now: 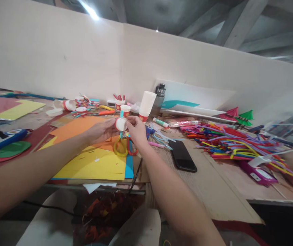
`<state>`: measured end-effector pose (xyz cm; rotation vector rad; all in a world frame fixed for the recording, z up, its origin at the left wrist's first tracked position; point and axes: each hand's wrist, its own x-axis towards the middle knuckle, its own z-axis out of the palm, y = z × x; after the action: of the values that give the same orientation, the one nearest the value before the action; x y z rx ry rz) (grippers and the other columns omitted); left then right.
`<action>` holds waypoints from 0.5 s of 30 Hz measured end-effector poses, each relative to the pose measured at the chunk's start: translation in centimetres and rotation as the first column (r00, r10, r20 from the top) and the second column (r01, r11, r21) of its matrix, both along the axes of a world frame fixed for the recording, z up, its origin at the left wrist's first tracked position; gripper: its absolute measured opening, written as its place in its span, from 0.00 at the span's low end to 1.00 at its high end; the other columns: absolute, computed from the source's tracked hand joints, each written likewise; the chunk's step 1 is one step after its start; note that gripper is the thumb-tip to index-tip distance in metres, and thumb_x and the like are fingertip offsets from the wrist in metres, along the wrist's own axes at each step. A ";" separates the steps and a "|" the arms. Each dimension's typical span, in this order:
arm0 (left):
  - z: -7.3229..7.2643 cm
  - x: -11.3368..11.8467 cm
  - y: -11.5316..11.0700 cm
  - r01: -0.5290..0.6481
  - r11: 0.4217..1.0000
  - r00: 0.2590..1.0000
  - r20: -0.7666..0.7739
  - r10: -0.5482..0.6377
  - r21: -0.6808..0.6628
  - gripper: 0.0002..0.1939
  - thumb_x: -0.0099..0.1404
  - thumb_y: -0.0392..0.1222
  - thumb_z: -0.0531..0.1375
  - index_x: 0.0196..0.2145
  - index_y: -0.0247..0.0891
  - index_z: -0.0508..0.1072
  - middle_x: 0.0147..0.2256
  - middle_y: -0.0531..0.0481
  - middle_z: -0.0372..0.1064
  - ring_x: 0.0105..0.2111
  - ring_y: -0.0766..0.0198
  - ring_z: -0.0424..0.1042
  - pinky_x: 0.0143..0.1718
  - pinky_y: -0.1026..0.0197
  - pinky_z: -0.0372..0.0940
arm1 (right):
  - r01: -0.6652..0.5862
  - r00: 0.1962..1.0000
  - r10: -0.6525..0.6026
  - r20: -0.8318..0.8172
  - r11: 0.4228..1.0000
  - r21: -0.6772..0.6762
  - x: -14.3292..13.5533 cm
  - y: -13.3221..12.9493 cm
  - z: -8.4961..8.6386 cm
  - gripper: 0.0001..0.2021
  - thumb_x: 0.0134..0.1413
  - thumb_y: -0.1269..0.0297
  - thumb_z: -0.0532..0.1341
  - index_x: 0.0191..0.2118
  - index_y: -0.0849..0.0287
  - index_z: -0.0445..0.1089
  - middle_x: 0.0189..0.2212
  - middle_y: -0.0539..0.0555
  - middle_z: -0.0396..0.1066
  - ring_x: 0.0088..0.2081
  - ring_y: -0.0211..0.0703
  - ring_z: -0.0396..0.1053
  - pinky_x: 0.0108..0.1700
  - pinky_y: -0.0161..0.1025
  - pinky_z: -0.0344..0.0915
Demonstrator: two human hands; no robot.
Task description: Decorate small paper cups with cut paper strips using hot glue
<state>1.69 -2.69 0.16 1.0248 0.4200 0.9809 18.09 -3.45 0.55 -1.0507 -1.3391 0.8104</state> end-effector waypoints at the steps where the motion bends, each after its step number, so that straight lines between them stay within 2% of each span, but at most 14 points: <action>1: 0.0 0.0 0.1 0.000 1.000 1.000 0.004 0.000 -0.001 0.12 0.67 0.43 0.60 0.45 0.34 0.75 0.43 0.41 0.76 0.41 0.59 0.76 0.45 0.57 0.70 | -0.006 1.000 0.006 0.018 1.000 0.022 0.0 -0.2 0.1 0.14 0.47 0.57 0.63 0.39 0.58 0.68 0.31 0.49 0.71 0.29 0.37 0.67 0.32 0.37 0.67; 5: 0.0 -0.2 0.3 -0.040 0.999 0.999 0.025 0.040 0.014 0.12 0.66 0.44 0.61 0.43 0.35 0.76 0.44 0.41 0.76 0.42 0.60 0.75 0.47 0.59 0.70 | -0.031 0.979 -0.001 0.204 0.988 0.151 -0.4 -1.2 0.6 0.15 0.52 0.56 0.63 0.43 0.58 0.69 0.39 0.54 0.71 0.35 0.40 0.69 0.39 0.40 0.69; 8: 0.1 -0.2 0.1 -0.054 0.998 0.998 0.045 0.052 0.042 0.13 0.64 0.45 0.63 0.44 0.34 0.76 0.45 0.41 0.75 0.44 0.60 0.75 0.49 0.58 0.69 | 0.023 0.935 -0.108 0.339 0.969 0.246 -0.8 -2.0 0.9 0.17 0.48 0.60 0.67 0.45 0.58 0.70 0.43 0.56 0.68 0.37 0.41 0.68 0.43 0.42 0.69; 11: 0.3 -0.2 -0.3 -0.057 0.996 0.997 0.062 0.053 0.068 0.15 0.63 0.45 0.64 0.46 0.34 0.75 0.47 0.41 0.75 0.46 0.59 0.74 0.51 0.57 0.68 | 0.060 0.912 -0.179 0.370 0.948 0.311 -1.0 -2.4 1.0 0.19 0.47 0.64 0.68 0.46 0.58 0.70 0.43 0.57 0.64 0.37 0.41 0.68 0.43 0.43 0.70; 15: 0.5 -0.2 -0.6 -0.061 0.989 0.996 0.079 0.050 0.134 0.20 0.61 0.45 0.66 0.49 0.37 0.74 0.50 0.43 0.73 0.49 0.59 0.72 0.54 0.55 0.65 | 0.024 0.906 -0.186 0.379 0.919 0.393 -1.1 -2.6 1.0 0.19 0.50 0.64 0.67 0.49 0.55 0.69 0.45 0.57 0.64 0.40 0.43 0.68 0.45 0.45 0.71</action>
<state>1.46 -3.27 0.61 1.1002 0.3241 1.1066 17.03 -6.02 1.59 -0.9999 -1.6948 0.2255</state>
